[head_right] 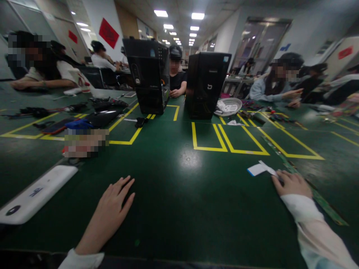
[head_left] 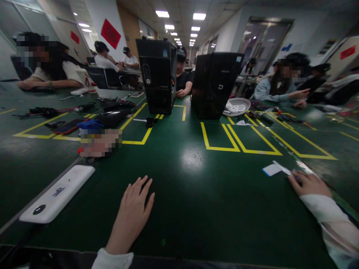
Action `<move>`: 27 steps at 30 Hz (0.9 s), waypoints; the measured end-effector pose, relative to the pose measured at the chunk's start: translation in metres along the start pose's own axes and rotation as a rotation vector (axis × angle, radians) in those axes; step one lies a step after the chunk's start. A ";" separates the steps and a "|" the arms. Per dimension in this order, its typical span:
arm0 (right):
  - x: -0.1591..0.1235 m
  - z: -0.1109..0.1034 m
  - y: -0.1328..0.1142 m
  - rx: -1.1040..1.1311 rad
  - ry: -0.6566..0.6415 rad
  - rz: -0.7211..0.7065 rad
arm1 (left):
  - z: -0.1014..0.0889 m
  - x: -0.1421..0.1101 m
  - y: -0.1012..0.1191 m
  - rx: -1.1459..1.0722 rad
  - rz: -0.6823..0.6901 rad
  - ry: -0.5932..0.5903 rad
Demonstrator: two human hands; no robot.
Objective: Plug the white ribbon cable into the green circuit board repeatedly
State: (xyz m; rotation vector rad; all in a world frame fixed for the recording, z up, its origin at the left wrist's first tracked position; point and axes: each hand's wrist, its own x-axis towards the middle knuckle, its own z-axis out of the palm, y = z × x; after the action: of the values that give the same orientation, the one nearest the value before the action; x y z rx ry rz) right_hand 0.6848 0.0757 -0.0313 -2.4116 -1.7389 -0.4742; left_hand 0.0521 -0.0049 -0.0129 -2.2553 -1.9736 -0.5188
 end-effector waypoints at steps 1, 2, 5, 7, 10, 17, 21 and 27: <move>0.002 0.000 -0.004 0.039 -0.034 -0.043 | 0.000 0.000 0.000 -0.005 -0.002 0.000; 0.004 0.000 -0.011 0.077 -0.066 -0.063 | -0.001 0.000 0.001 -0.008 -0.001 -0.003; 0.004 -0.005 -0.042 0.172 -0.080 -0.138 | -0.001 0.001 0.002 -0.005 0.000 -0.008; 0.001 -0.009 -0.069 0.230 -0.063 -0.246 | -0.002 0.001 0.003 0.003 0.000 -0.002; -0.003 -0.015 -0.113 0.332 -0.018 -0.433 | -0.001 0.001 0.003 0.008 0.000 0.002; -0.006 -0.029 -0.220 0.507 0.065 -0.798 | 0.001 0.000 0.000 -0.004 0.000 -0.006; -0.020 -0.042 -0.274 0.573 0.068 -0.954 | 0.002 0.001 -0.002 0.004 0.001 -0.027; -0.065 -0.063 -0.321 0.716 0.032 -1.120 | 0.000 0.002 -0.003 0.016 -0.008 -0.047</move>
State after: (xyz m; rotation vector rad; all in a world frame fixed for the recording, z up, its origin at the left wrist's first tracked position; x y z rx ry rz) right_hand 0.3525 0.1039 -0.0181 -0.8341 -2.5137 0.0597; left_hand 0.0494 -0.0027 -0.0132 -2.2716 -2.0016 -0.4531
